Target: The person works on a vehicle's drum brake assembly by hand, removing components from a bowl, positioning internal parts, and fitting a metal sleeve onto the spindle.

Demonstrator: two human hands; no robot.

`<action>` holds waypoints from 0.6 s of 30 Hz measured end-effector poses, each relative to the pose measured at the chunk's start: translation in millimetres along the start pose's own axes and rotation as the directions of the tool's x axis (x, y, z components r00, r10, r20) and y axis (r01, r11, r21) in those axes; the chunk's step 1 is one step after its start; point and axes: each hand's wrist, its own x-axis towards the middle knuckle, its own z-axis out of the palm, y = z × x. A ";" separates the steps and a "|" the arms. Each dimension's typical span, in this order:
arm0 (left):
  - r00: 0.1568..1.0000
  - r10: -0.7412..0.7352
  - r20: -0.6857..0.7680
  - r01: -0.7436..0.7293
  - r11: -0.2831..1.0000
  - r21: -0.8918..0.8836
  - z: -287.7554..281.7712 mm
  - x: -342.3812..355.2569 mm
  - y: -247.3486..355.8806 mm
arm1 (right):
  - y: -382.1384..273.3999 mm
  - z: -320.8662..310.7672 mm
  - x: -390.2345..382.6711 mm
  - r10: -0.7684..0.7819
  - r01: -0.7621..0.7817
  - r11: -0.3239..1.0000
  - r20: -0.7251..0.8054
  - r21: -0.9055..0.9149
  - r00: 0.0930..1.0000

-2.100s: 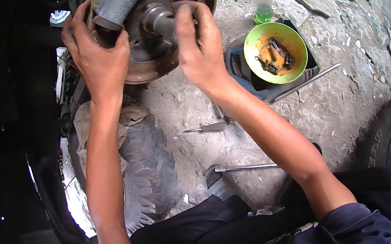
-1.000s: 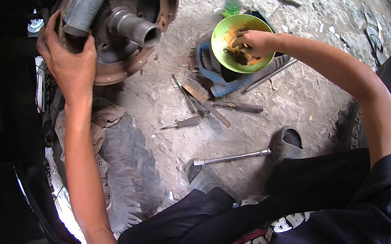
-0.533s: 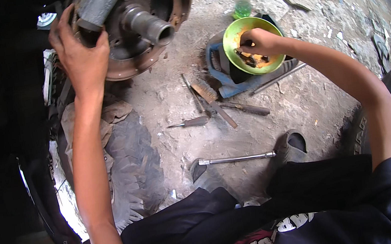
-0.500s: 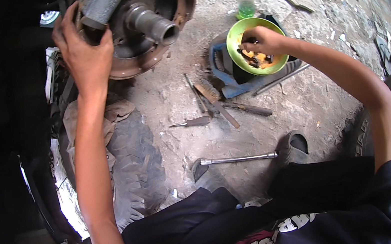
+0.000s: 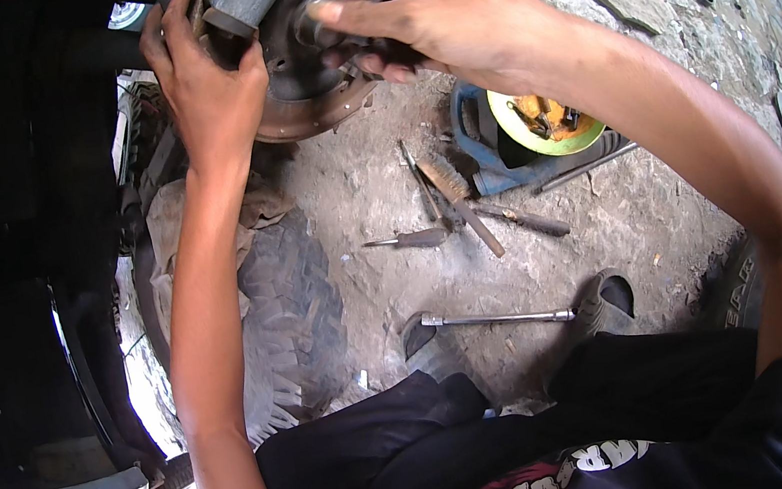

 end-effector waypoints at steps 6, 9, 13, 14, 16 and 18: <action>0.999 0.037 -0.005 -0.037 0.999 0.006 -3.7 1.8 0.6 | 4.0 24.8 18.6 -0.004 0.025 0.990 0.149 -0.138 0.989; 0.999 0.051 -0.002 -0.051 0.998 -0.032 -2.3 3.6 -1.2 | 37.2 48.5 28.5 -0.359 0.309 0.845 -0.034 -0.437 0.933; 1.000 0.017 0.002 -0.017 0.998 -0.054 -3.2 -1.0 -3.6 | 43.9 58.6 23.8 -0.511 0.379 0.771 -0.141 -0.512 0.848; 1.000 0.021 -0.004 -0.021 0.999 -0.042 -1.9 -0.5 -3.1 | 43.8 57.2 22.9 -0.521 0.373 0.743 -0.131 -0.555 0.843; 1.000 0.020 -0.017 -0.021 0.999 -0.038 -1.0 0.0 -0.8 | 40.0 50.2 20.8 -0.564 0.408 0.689 -0.089 -0.599 0.821; 0.999 0.029 -0.017 -0.030 0.999 -0.043 -2.1 0.0 -2.9 | 27.8 44.9 18.7 -0.653 0.488 0.583 -0.017 -0.650 0.757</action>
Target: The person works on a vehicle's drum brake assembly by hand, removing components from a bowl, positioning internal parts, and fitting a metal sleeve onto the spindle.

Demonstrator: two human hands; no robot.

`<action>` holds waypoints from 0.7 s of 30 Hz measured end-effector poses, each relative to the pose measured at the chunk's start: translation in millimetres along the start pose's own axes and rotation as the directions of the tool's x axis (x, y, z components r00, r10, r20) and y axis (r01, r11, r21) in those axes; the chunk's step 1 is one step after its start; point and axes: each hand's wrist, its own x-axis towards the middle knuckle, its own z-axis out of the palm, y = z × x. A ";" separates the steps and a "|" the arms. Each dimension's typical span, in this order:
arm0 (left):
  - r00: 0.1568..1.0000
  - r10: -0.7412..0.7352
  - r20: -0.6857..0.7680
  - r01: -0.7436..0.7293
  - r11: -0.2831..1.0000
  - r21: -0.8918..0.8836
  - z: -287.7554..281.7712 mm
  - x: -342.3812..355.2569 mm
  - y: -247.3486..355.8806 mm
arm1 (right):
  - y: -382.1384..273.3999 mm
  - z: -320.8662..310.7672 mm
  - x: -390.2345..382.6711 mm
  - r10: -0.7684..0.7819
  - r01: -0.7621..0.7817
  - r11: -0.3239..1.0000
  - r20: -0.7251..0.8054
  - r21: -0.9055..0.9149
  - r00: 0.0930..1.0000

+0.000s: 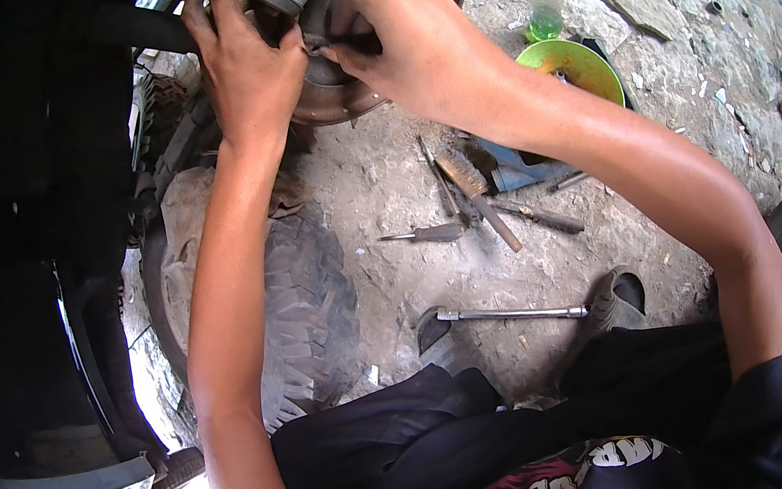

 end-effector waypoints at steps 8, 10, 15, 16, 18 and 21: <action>0.994 -0.105 0.010 0.105 0.994 -0.007 -2.6 7.8 14.3 | 39.0 -3.7 16.7 -0.359 0.266 0.780 -0.057 -0.566 0.932; 0.997 -0.078 0.000 0.078 0.997 -0.007 2.6 6.3 13.0 | 51.0 -1.9 19.3 -0.425 0.338 0.792 -0.061 -0.508 0.903; 0.995 -0.094 0.023 0.094 0.995 0.015 -3.2 6.5 14.3 | 38.6 3.4 27.0 -0.218 0.210 0.956 -0.017 -0.203 0.976; 0.996 -0.087 0.014 0.087 0.996 0.000 -2.1 6.5 12.4 | 40.8 4.8 29.2 -0.179 0.174 0.975 -0.023 -0.139 0.984; 0.997 -0.083 0.006 0.083 0.996 -0.017 -0.6 6.8 13.1 | 43.4 5.1 31.1 -0.114 0.111 0.990 -0.029 -0.082 0.993; 0.997 -0.082 0.008 0.082 0.997 -0.005 -0.1 7.0 13.7 | 43.6 7.7 32.1 -0.061 0.055 0.990 -0.041 -0.131 0.997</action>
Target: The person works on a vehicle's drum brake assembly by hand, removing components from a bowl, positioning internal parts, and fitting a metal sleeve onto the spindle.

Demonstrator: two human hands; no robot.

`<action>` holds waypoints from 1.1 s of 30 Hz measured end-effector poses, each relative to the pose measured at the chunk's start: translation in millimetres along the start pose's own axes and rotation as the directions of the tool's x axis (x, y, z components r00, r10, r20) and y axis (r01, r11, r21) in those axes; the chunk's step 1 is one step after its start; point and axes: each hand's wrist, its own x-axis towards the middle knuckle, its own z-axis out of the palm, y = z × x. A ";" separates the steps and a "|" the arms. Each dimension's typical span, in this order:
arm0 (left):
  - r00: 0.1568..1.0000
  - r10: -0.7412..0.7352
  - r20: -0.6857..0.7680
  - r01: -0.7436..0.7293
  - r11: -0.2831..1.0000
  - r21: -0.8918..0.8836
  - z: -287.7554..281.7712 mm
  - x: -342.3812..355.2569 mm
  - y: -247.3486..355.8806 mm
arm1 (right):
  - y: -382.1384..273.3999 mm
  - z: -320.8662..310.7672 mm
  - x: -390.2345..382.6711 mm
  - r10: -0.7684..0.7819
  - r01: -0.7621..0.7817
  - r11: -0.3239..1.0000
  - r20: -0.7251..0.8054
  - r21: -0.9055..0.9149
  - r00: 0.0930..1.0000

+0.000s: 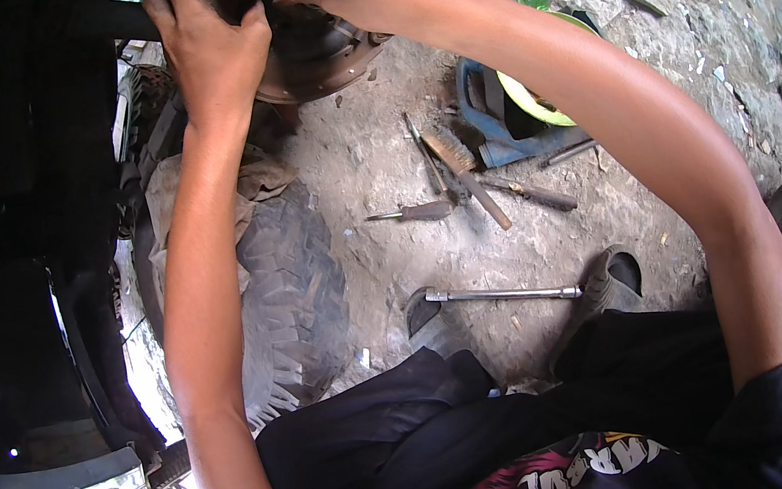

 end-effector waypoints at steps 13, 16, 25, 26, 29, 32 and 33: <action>1.000 -0.022 0.004 0.022 1.000 -0.001 -0.6 -2.0 0.3 | -7.4 3.1 1.9 0.183 -0.175 0.975 -0.047 0.140 0.982; 1.000 -0.006 -0.005 0.006 1.000 -0.004 0.3 -0.3 -1.5 | -8.9 -0.5 4.5 0.255 -0.244 0.950 -0.032 0.197 0.966; 1.000 -0.011 -0.006 0.010 1.000 -0.014 1.5 -1.7 -2.8 | -17.4 0.0 2.9 0.250 -0.250 0.968 -0.038 0.011 0.968; 1.000 -0.026 -0.003 0.026 0.999 -0.033 1.4 -1.5 -1.6 | -16.9 0.0 3.4 0.253 -0.252 0.967 -0.030 0.028 0.967; 1.000 -0.007 -0.007 0.006 0.999 -0.038 0.9 -2.8 -3.5 | -16.2 0.4 3.9 0.268 -0.266 0.963 -0.019 0.051 0.963; 1.000 0.001 -0.004 -0.001 1.000 -0.010 -0.8 -2.4 -5.2 | -17.1 2.2 4.7 0.305 -0.303 0.951 -0.032 0.063 0.952; 1.000 -0.006 0.010 0.006 1.000 -0.014 -1.0 -2.2 -6.5 | -17.4 1.9 5.4 0.318 -0.316 0.947 -0.027 0.060 0.948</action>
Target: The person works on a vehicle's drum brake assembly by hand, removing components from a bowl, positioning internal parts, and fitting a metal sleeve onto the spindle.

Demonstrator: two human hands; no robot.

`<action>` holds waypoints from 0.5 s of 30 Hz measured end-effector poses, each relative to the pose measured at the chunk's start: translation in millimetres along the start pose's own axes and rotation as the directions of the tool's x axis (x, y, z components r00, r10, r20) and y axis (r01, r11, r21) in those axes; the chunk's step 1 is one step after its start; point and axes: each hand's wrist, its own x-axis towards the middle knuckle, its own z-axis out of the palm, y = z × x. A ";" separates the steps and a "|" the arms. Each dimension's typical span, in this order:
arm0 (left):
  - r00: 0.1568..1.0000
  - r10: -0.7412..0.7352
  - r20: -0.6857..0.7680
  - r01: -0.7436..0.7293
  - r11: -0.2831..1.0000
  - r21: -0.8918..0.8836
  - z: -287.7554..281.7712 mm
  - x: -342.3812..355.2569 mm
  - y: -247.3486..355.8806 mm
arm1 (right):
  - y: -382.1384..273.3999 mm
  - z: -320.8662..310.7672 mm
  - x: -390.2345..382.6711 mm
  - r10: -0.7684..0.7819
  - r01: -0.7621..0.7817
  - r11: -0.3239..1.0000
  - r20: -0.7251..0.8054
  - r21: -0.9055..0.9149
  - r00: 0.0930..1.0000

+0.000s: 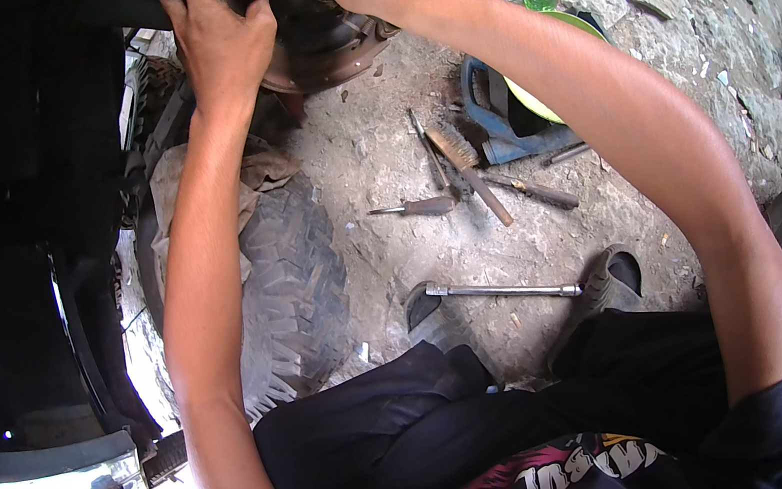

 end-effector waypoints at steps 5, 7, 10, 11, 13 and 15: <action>0.994 -0.027 0.110 0.036 0.996 -0.082 -8.4 2.8 -2.7 | -5.2 -1.9 -0.8 0.054 -0.054 0.998 -0.002 -0.013 0.999; 0.989 -0.034 0.146 0.042 0.998 -0.050 -11.0 3.3 -2.0 | -4.1 -2.1 -1.8 0.019 -0.019 0.998 -0.005 -0.063 1.000; 0.978 0.036 0.205 -0.026 0.998 -0.052 -20.2 6.5 -8.1 | 3.6 0.9 1.0 0.025 -0.025 0.999 -0.011 -0.035 1.000; 0.971 0.068 0.230 -0.057 0.997 -0.054 -27.3 5.8 -16.6 | 4.4 4.1 1.8 0.038 -0.038 0.999 -0.006 0.000 0.999; 0.961 0.181 0.209 -0.156 0.979 -0.129 -30.0 8.3 -36.7 | -2.9 5.2 -0.3 0.006 -0.006 0.997 0.005 -0.078 1.000; 0.961 0.151 0.232 -0.114 0.980 -0.165 -28.8 11.3 -32.5 | -0.6 5.8 -1.3 -0.003 0.000 0.984 -0.017 -0.177 1.000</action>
